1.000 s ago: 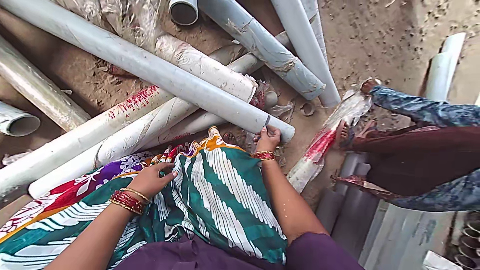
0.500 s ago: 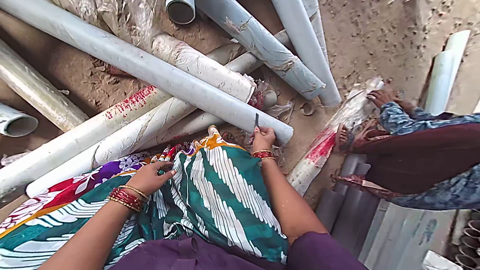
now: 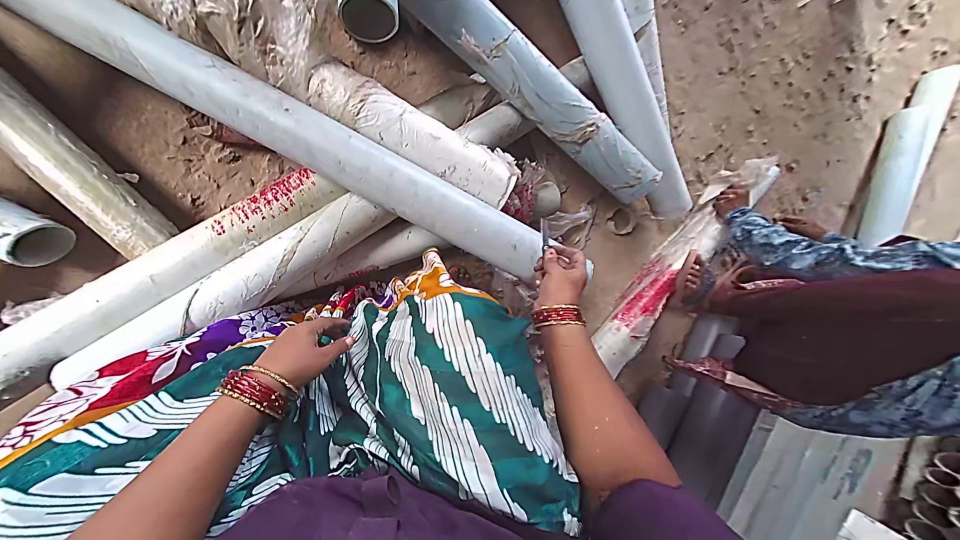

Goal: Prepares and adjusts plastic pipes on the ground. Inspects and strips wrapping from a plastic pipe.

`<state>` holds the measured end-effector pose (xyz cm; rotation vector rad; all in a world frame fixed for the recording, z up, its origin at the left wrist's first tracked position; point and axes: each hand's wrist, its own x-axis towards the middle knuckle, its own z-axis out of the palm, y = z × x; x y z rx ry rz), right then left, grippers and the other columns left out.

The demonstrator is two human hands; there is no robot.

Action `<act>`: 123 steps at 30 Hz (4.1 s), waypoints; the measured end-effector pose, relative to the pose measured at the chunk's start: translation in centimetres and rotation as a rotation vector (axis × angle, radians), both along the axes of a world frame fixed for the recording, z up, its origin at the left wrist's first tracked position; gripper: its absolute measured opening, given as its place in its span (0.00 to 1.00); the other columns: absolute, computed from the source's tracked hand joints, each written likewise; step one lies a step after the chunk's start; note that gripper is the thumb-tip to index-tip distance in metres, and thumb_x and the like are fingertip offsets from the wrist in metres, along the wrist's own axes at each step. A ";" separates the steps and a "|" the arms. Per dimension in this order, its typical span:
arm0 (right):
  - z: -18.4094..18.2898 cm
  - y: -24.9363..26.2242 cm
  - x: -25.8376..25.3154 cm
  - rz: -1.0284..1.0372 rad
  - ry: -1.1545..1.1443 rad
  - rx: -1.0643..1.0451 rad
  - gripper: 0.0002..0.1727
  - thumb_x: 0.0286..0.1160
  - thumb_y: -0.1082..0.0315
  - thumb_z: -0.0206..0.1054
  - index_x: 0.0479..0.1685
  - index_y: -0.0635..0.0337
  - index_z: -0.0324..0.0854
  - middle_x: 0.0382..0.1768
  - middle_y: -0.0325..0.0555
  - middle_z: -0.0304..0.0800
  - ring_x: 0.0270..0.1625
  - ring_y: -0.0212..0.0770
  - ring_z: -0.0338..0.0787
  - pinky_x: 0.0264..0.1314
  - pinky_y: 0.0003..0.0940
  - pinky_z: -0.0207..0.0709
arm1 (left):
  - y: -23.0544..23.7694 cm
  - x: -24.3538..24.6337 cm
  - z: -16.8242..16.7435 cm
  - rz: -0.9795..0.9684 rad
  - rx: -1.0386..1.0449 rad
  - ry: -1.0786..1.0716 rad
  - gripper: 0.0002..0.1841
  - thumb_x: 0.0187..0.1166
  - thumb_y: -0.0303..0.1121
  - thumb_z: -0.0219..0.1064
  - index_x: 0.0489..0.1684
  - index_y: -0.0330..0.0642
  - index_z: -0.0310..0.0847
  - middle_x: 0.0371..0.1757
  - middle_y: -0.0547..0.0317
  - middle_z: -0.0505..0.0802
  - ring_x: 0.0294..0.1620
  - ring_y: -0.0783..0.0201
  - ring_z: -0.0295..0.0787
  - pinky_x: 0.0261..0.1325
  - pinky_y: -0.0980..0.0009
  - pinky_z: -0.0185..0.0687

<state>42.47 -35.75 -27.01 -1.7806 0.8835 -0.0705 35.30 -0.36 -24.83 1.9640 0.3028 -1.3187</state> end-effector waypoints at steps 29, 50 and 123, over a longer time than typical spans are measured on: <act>1.1 -1.5 4.4 0.615 0.434 -0.627 0.19 0.86 0.61 0.64 0.51 0.74 0.85 0.46 0.69 0.89 0.53 0.64 0.88 0.60 0.64 0.74 | 0.1 -0.2 -0.2 0.032 -0.006 0.012 0.22 0.89 0.39 0.64 0.76 0.38 0.79 0.68 0.42 0.89 0.65 0.44 0.87 0.72 0.43 0.74; 1.0 -3.1 3.2 0.313 0.439 -0.400 0.11 0.78 0.65 0.70 0.39 0.67 0.83 0.23 0.39 0.70 0.20 0.32 0.63 0.26 0.33 0.63 | 0.0 0.1 0.3 0.023 -0.003 0.028 0.22 0.89 0.39 0.64 0.76 0.38 0.79 0.65 0.42 0.91 0.64 0.43 0.87 0.71 0.40 0.73; 2.9 -1.6 3.3 0.921 0.303 -0.772 0.16 0.83 0.67 0.67 0.57 0.70 0.90 0.52 0.68 0.93 0.59 0.64 0.91 0.69 0.63 0.75 | -0.5 1.0 -0.4 0.008 -0.039 -0.128 0.21 0.89 0.41 0.64 0.72 0.36 0.82 0.63 0.38 0.91 0.70 0.38 0.85 0.76 0.36 0.68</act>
